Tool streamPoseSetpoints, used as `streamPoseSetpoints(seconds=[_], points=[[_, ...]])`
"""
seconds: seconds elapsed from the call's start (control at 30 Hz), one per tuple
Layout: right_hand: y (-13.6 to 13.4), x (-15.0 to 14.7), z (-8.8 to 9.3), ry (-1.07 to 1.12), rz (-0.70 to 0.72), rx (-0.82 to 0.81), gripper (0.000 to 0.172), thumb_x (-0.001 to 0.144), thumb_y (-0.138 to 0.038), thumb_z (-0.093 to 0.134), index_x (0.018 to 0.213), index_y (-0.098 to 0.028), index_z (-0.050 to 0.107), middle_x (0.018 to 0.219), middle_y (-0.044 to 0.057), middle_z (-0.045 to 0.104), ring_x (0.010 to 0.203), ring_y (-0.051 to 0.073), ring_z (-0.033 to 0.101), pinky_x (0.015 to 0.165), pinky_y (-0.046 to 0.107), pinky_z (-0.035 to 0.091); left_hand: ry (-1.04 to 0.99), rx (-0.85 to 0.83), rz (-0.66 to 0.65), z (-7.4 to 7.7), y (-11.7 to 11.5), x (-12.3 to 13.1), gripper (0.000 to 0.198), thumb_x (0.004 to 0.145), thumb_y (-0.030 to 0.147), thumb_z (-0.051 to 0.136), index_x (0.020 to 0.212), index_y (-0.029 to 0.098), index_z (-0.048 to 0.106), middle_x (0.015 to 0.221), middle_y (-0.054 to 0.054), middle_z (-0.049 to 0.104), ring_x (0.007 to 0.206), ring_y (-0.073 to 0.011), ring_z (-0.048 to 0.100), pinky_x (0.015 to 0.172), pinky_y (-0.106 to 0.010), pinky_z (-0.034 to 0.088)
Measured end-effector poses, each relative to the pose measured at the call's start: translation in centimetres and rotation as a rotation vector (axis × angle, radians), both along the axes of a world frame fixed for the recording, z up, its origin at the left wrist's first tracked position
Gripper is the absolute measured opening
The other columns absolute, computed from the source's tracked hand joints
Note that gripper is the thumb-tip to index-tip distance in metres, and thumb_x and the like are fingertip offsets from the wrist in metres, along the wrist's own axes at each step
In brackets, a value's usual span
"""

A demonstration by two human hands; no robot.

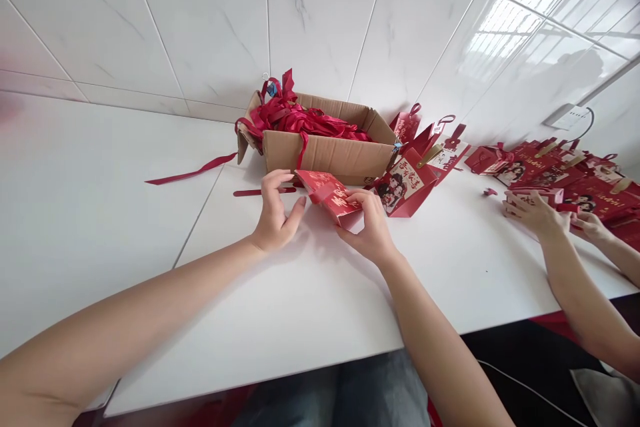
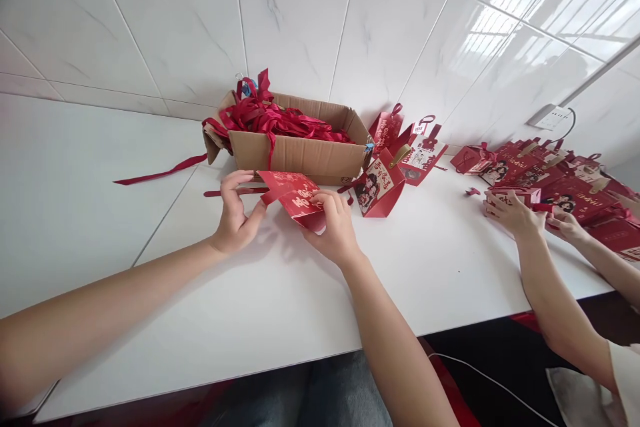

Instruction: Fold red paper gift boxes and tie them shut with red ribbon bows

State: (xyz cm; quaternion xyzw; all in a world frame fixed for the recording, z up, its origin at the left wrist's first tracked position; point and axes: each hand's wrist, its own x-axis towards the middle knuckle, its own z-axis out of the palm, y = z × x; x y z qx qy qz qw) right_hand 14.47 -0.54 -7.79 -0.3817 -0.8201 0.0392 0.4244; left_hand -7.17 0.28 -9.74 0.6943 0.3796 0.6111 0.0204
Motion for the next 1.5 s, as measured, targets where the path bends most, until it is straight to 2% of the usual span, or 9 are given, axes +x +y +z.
streamPoseSetpoints(seconds=[0.13,0.23,0.3,0.47,0.6,0.8,0.97,1.17,1.5], points=[[-0.3,-0.5,-0.4,-0.072,-0.219,0.03,0.049,0.068,-0.029,0.075,0.11,-0.025,0.051,0.115,0.01,0.057,0.105,0.029,0.051,0.087,0.044,0.041,-0.115,-0.343,-0.222,0.3,-0.5,-0.1,0.014,0.088,0.031,0.051,0.097,0.02,0.048,0.092,-0.004,0.054,0.088,-0.0189,0.054,0.08,-0.036,0.046],[-0.9,-1.2,-0.6,-0.188,-0.335,0.07,0.052,0.069,-0.033,0.076,0.117,-0.029,0.056,0.114,0.01,0.055,0.102,0.03,0.048,0.086,0.045,0.039,-0.136,-0.512,-0.46,0.6,-1.1,0.1,0.027,0.084,0.038,0.057,0.102,0.02,0.049,0.099,-0.006,0.057,0.093,-0.02,0.055,0.081,-0.035,0.045],[-1.5,-1.7,-0.6,-0.256,-0.355,0.084,0.049,0.072,-0.033,0.075,0.118,-0.029,0.059,0.113,0.011,0.055,0.101,0.03,0.047,0.086,0.046,0.038,-0.2,-0.618,-0.524,0.9,-1.3,0.5,0.03,0.084,0.042,0.058,0.102,0.019,0.05,0.104,-0.006,0.059,0.095,-0.0198,0.057,0.083,-0.035,0.046],[-2.5,-2.2,-0.2,-0.296,-0.32,0.085,0.039,0.076,-0.035,0.073,0.113,-0.026,0.064,0.109,0.012,0.058,0.098,0.029,0.049,0.087,0.047,0.038,-0.496,-0.882,-0.437,1.2,-1.0,1.2,0.029,0.076,0.038,0.068,0.09,0.018,0.051,0.09,-0.002,0.065,0.082,-0.0174,0.062,0.076,-0.033,0.049],[-2.5,-1.6,0.7,-0.164,-0.249,0.041,0.028,0.078,-0.047,0.069,0.093,-0.024,0.07,0.091,0.008,0.065,0.086,0.025,0.054,0.083,0.044,0.04,-0.739,-1.029,-0.517,1.6,-0.2,0.7,0.033,0.065,0.019,0.071,0.094,0.017,0.053,0.078,-0.001,0.069,0.072,-0.0175,0.064,0.072,-0.034,0.049],[-2.3,0.5,3.1,0.05,-0.087,-0.293,0.018,0.084,-0.036,0.061,0.077,-0.021,0.069,0.073,0.004,0.065,0.061,0.015,0.054,0.058,0.031,0.044,-0.773,-1.249,-0.656,2.3,-0.2,0.5,0.024,0.064,0.014,0.073,0.087,0.013,0.069,0.085,-0.005,0.072,0.076,-0.0157,0.066,0.079,-0.033,0.05],[-2.9,1.7,4.4,-0.113,-0.149,-0.498,0.017,0.079,-0.037,0.066,0.086,-0.023,0.072,0.058,-0.001,0.06,0.052,0.014,0.05,0.051,0.03,0.04,-0.722,-1.471,-0.899,2.0,-1.6,1.5,0.028,0.066,0.009,0.073,0.093,0.014,0.072,0.096,-0.009,0.073,0.086,-0.0191,0.068,0.085,-0.036,0.051],[-3.0,1.4,4.0,-0.244,-0.131,-0.366,0.019,0.08,-0.033,0.066,0.093,-0.023,0.075,0.083,0.006,0.066,0.079,0.022,0.059,0.069,0.036,0.049,-0.626,-1.442,-1.03,1.5,-1.9,1.8,0.03,0.067,0.007,0.073,0.095,0.017,0.074,0.098,-0.008,0.074,0.092,-0.0216,0.068,0.099,-0.043,0.048],[-4.0,-0.8,3.0,-0.18,-0.23,0.151,0.02,0.084,-0.027,0.064,0.102,-0.025,0.07,0.086,0.006,0.066,0.08,0.022,0.054,0.073,0.039,0.044,-0.571,-1.127,-0.992,1.5,-2.6,2.1,0.028,0.068,0.013,0.075,0.096,0.017,0.074,0.097,-0.008,0.074,0.095,-0.0267,0.068,0.091,-0.049,0.053]])
